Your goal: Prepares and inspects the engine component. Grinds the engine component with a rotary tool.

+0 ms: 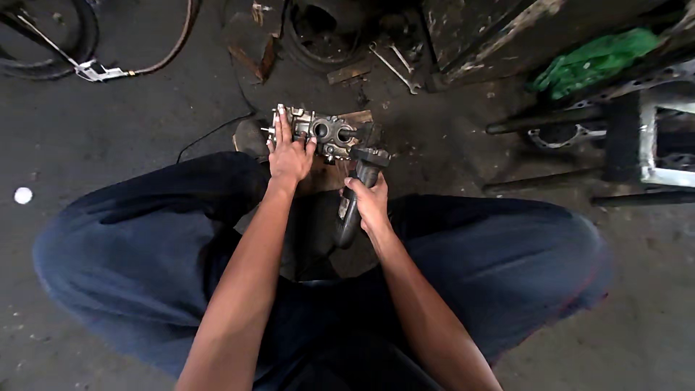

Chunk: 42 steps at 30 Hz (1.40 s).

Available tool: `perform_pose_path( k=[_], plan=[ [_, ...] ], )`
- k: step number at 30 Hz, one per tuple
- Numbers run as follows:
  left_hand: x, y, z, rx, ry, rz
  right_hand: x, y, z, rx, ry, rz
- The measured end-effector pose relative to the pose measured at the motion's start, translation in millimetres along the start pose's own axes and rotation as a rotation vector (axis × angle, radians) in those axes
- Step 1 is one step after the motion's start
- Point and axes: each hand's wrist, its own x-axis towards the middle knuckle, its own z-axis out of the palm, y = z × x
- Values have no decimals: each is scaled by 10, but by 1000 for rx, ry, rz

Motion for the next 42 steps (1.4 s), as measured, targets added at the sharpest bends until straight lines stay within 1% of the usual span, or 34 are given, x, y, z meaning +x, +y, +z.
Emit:
perform_pose_path(
  k=[5,8,9,10,13,14,17,19,22,24,26,33,42],
  plan=[
    [-5,23,-20,3,1,1,-57,-52,-38,49,-3,15],
    [-153,214,-321,-8,-127,-8,-101,-104,-38,50,-1,16],
    [-166,231,-348,-13,-136,-9,-112,-116,-41,48,-2,17],
    [-152,211,-313,-16,-118,-6,-118,-121,-49,48,-6,17],
    [-6,25,-25,5,-4,-6,-118,-126,-88,46,-32,23],
    [1,22,-20,6,-4,-7,-120,-135,-100,47,-41,27],
    [-139,214,-300,-29,-110,-19,-128,-183,-135,18,-58,47],
    [-190,272,-361,-42,-118,-23,-117,-199,-150,8,-62,55],
    [-167,215,-292,-28,-103,-16,-93,-193,-135,35,-63,68],
    [-58,63,-73,3,-21,-4,-55,-150,-118,81,-62,80],
    [4,-6,33,16,25,9,-10,-105,-102,100,-64,85],
    [-23,-17,34,3,30,15,79,-103,-56,-1,-91,103],
    [-6,-6,21,-3,12,6,-116,-247,-202,19,-89,93]
  ],
)
